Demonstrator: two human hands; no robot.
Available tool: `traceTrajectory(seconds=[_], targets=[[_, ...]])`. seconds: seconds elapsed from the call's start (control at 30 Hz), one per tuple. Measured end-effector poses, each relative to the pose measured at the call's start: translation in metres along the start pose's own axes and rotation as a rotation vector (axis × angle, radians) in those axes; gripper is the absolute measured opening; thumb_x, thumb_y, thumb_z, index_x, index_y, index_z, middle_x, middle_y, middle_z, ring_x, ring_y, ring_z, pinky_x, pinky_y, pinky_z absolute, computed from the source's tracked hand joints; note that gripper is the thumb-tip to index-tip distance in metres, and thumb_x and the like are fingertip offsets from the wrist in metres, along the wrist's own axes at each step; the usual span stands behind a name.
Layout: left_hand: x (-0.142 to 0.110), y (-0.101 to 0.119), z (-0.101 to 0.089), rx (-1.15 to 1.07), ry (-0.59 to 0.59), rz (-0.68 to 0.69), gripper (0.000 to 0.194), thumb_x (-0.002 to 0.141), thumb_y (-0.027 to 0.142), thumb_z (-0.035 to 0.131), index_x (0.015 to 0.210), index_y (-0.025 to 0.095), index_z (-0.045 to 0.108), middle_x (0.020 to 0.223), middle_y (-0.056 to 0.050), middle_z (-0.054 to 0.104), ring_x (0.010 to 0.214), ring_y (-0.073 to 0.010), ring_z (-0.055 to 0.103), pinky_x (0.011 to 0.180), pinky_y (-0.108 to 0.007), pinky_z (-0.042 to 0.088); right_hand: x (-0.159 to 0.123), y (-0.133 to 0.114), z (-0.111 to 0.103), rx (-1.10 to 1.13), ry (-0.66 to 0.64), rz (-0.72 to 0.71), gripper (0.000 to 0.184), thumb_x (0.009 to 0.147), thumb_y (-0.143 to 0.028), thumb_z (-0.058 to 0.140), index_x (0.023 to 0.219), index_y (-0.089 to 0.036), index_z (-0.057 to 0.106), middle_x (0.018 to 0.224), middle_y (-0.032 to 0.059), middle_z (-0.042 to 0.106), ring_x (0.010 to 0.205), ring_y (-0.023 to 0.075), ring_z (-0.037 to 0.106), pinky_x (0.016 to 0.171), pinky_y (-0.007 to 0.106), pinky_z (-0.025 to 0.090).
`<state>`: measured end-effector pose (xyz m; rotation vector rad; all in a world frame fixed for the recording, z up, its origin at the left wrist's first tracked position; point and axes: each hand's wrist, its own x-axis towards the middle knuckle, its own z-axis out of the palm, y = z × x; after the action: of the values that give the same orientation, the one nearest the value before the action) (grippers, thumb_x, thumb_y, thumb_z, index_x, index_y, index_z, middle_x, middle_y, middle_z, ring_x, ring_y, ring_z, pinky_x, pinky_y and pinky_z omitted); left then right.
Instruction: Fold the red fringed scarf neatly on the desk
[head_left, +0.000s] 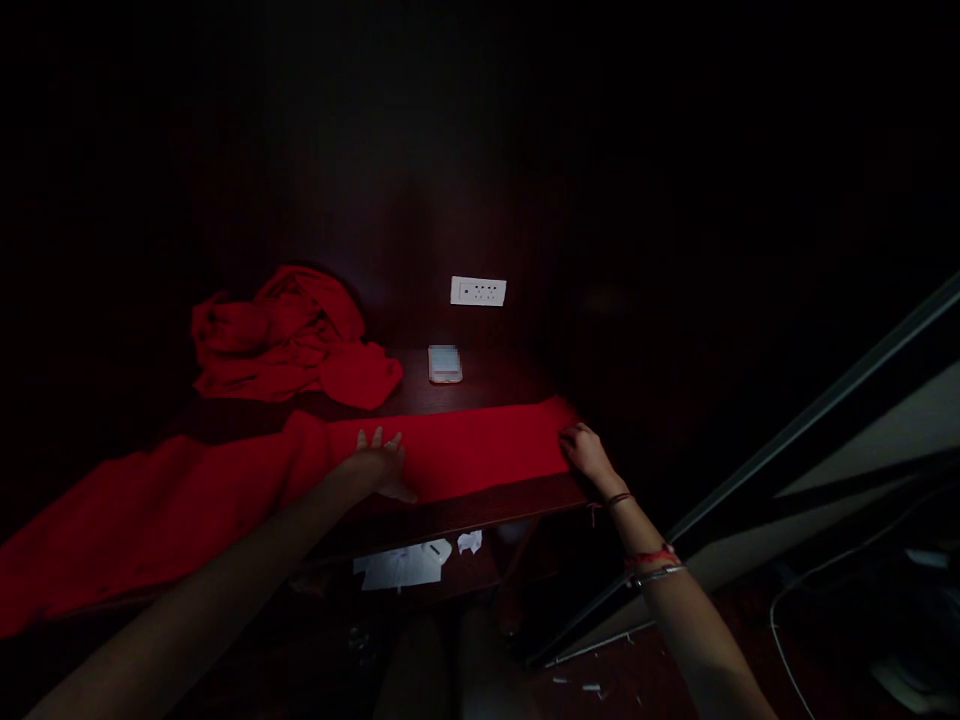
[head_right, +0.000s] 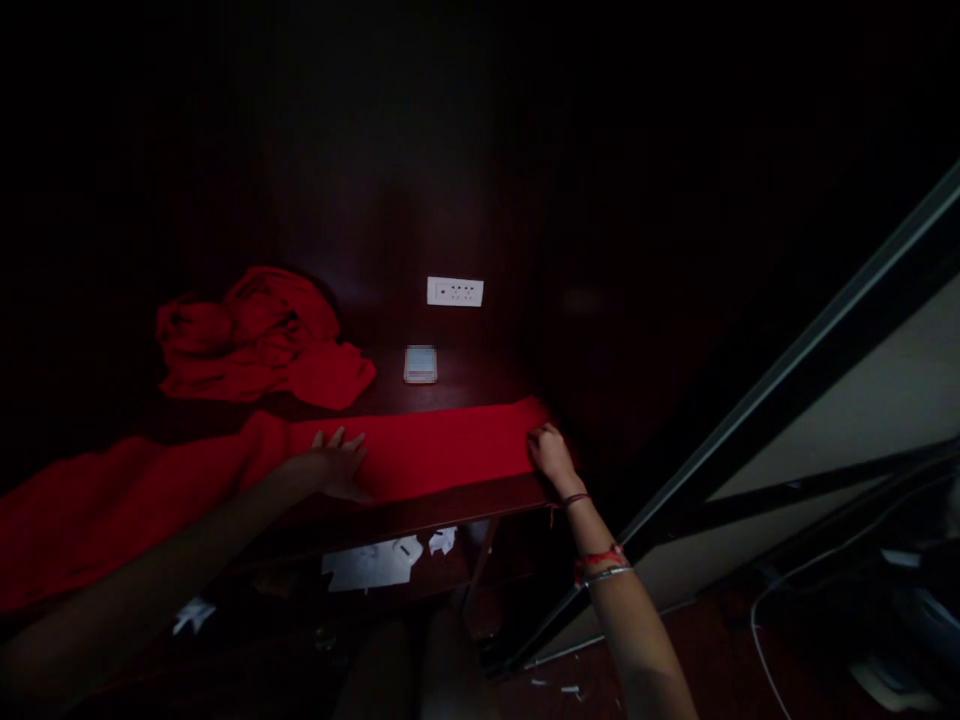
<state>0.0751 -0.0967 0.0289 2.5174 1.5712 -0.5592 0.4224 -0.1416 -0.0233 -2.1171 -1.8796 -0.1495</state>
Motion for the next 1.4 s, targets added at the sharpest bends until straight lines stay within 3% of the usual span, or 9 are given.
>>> traceTrajectory(seconds=[0.07,0.1,0.17,0.27,0.43,0.77,0.93,1.2,1.4], targets=[[0.009,0.026,-0.022,0.014,0.063,0.076,0.071,0.054,0.050,0.062,0.115,0.017,0.047,0.129,-0.015,0.032,0.118,-0.0400,0.020,0.091,-0.057,0.015,-0.001,-0.003,0.003,0.011,0.010,0.013,0.025,0.078,-0.017,0.042,0.095,-0.012,0.061,0.093,0.0094,0.058,0.086,0.0149,0.052,0.080,0.021,0.037],[0.015,0.041,-0.030,-0.013,0.172,0.180,0.057,0.061,0.046,0.059,0.109,0.016,0.052,0.120,-0.017,0.043,0.112,-0.0385,0.032,0.088,-0.055,0.021,-0.002,-0.003,0.005,0.019,0.016,0.021,0.026,0.078,-0.017,0.042,0.095,-0.013,0.060,0.092,0.0092,0.057,0.086,0.0150,0.052,0.080,0.022,0.037],[0.030,0.076,-0.038,-0.045,0.269,0.324,0.041,0.074,0.042,0.046,0.107,0.018,0.052,0.111,-0.013,0.051,0.101,-0.0286,0.046,0.084,-0.043,0.034,-0.005,-0.004,0.007,0.064,0.039,0.038,0.026,0.078,-0.017,0.041,0.096,-0.014,0.060,0.093,0.0089,0.057,0.086,0.0154,0.052,0.080,0.023,0.038],[0.057,0.123,-0.035,-0.105,0.409,0.551,0.033,0.075,0.037,0.047,0.101,0.018,0.055,0.102,-0.011,0.055,0.090,-0.0253,0.052,0.071,-0.033,0.042,-0.011,-0.002,0.008,0.190,0.095,0.054,0.027,0.078,-0.018,0.040,0.099,-0.015,0.058,0.095,0.0082,0.056,0.088,0.0159,0.052,0.080,0.025,0.039],[0.104,0.161,-0.027,-0.165,0.490,0.622,0.027,0.077,0.031,0.048,0.098,0.016,0.056,0.100,-0.011,0.054,0.090,-0.0234,0.051,0.071,-0.030,0.042,-0.018,0.002,0.003,0.269,0.121,0.080,0.026,0.077,-0.017,0.043,0.097,-0.013,0.058,0.094,0.0092,0.057,0.087,0.0157,0.052,0.081,0.025,0.039],[0.141,0.159,-0.004,-0.454,0.625,0.716,0.014,0.074,0.021,0.051,0.085,0.017,0.059,0.080,-0.002,0.056,0.074,-0.0121,0.053,0.070,-0.021,0.041,0.013,0.000,-0.005,0.086,-0.035,0.137,0.019,0.074,-0.016,0.047,0.081,-0.019,0.065,0.087,0.0068,0.061,0.082,0.0159,0.054,0.074,0.023,0.038],[0.144,0.156,0.003,-0.523,0.663,0.719,0.016,0.075,0.021,0.050,0.088,0.018,0.059,0.084,-0.001,0.056,0.078,-0.0116,0.052,0.073,-0.021,0.041,0.022,0.005,-0.004,0.182,-0.084,0.157,0.019,0.067,-0.013,0.054,0.082,-0.018,0.063,0.087,0.0045,0.063,0.078,0.0142,0.056,0.068,0.020,0.039],[0.144,0.157,0.003,-0.586,0.656,0.723,0.016,0.074,0.019,0.050,0.086,0.019,0.060,0.081,0.000,0.056,0.073,-0.0110,0.053,0.071,-0.020,0.041,0.030,0.009,-0.007,0.215,-0.210,0.151,0.013,0.068,-0.018,0.053,0.074,-0.016,0.065,0.075,0.0041,0.065,0.070,0.0129,0.058,0.060,0.018,0.038],[0.144,0.158,0.002,-0.594,0.668,0.744,0.015,0.073,0.017,0.050,0.085,0.017,0.060,0.079,-0.001,0.056,0.072,-0.0113,0.052,0.070,-0.021,0.041,0.034,0.011,-0.009,0.263,-0.297,0.120,0.019,0.065,-0.013,0.054,0.082,-0.015,0.062,0.072,0.0002,0.062,0.059,0.0079,0.053,0.053,0.015,0.036]])
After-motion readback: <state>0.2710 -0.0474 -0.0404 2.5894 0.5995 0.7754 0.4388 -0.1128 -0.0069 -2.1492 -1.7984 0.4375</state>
